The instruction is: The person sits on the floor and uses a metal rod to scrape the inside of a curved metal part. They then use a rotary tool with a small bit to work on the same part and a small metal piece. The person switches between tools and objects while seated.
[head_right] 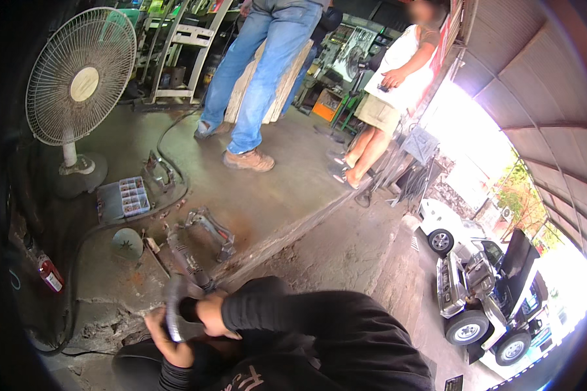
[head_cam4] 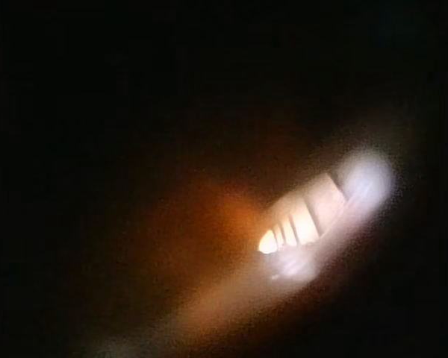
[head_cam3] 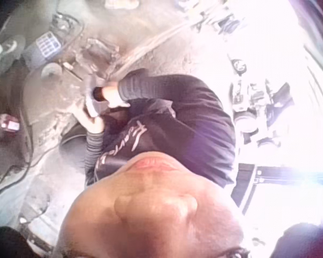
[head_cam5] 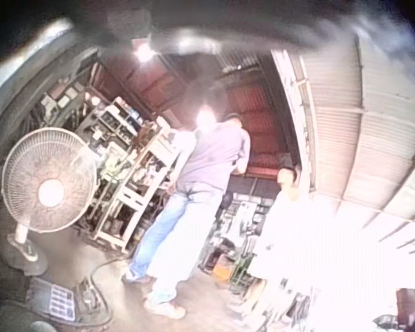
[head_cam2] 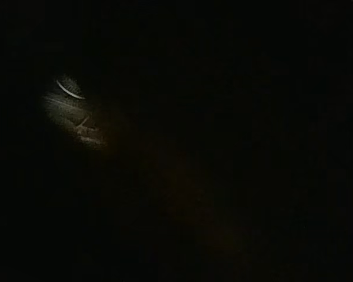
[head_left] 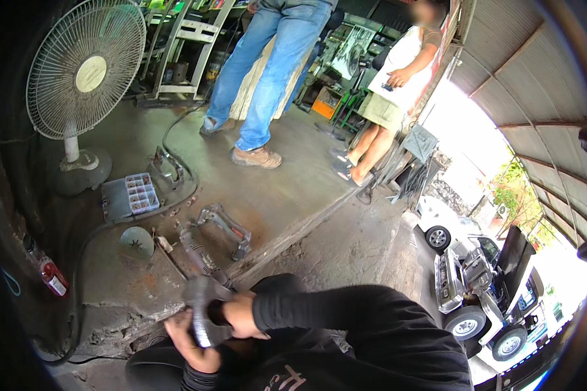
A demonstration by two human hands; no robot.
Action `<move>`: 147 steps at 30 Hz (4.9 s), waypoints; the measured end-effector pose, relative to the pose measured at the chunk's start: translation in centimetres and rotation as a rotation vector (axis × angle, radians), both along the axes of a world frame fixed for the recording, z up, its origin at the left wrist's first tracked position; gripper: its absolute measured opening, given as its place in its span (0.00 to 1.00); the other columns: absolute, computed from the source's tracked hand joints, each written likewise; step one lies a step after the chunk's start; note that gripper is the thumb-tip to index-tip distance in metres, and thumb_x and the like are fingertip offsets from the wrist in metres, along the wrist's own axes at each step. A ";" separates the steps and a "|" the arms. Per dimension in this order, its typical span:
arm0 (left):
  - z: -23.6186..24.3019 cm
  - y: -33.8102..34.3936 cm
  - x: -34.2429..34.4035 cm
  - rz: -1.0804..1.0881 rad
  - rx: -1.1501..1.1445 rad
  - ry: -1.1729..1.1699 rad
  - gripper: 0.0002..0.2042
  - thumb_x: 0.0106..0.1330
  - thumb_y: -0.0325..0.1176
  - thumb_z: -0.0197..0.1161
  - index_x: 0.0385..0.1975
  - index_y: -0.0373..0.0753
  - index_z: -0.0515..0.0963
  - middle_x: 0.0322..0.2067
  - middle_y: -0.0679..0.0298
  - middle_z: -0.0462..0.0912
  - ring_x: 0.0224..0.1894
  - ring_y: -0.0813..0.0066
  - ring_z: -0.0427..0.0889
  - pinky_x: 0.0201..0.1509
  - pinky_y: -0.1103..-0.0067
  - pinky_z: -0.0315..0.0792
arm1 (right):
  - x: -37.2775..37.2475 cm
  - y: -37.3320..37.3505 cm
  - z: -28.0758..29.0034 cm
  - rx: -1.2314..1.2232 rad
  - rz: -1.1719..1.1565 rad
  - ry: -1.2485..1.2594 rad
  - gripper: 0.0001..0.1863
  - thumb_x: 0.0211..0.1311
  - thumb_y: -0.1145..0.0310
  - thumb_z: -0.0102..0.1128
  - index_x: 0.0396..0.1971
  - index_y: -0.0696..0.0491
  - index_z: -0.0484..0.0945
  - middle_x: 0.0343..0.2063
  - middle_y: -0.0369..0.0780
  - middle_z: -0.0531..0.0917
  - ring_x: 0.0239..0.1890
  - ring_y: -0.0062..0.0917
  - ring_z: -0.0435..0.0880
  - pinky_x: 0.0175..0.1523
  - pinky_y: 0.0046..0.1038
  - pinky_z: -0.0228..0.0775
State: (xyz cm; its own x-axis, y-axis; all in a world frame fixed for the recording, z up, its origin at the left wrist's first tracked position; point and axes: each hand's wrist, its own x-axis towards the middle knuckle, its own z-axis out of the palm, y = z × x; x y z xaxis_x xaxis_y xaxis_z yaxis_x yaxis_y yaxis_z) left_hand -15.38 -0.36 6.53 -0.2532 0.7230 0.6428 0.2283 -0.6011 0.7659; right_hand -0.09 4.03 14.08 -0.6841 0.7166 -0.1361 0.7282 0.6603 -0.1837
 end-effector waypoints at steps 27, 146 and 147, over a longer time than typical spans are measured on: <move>-2.0 -6.2 12.5 -0.593 -0.064 0.288 0.22 0.47 0.27 0.58 0.46 0.35 0.70 0.38 0.50 0.73 0.43 0.49 0.70 0.48 0.65 0.61 | 16.9 -13.1 -7.6 -0.486 -0.510 -0.216 0.35 0.51 0.53 0.60 0.56 0.53 0.59 0.40 0.56 0.78 0.43 0.48 0.79 0.45 0.40 0.72; 2.6 4.0 -11.0 0.360 0.435 -0.447 0.18 0.61 0.19 0.55 0.49 0.43 0.64 0.44 0.51 0.70 0.45 0.62 0.77 0.47 0.72 0.78 | -15.7 10.0 -3.1 -0.975 -0.132 1.315 0.24 0.64 0.65 0.44 0.57 0.62 0.65 0.52 0.45 0.73 0.54 0.27 0.72 0.56 0.28 0.63; 2.5 3.9 -11.0 0.346 0.422 -0.459 0.18 0.61 0.19 0.55 0.49 0.43 0.64 0.44 0.51 0.70 0.45 0.62 0.77 0.47 0.72 0.77 | -16.0 9.5 -2.8 -1.115 -0.171 1.398 0.24 0.65 0.63 0.42 0.57 0.62 0.65 0.51 0.45 0.74 0.53 0.27 0.73 0.56 0.27 0.63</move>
State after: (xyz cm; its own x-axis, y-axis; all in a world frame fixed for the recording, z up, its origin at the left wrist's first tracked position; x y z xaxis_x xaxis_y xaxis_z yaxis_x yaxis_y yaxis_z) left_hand -26.34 3.56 9.05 -0.7355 0.2653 0.6235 0.1697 -0.8187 0.5485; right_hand -16.04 13.54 11.30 -0.6400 0.7684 -0.0004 -0.3009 -0.2511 -0.9200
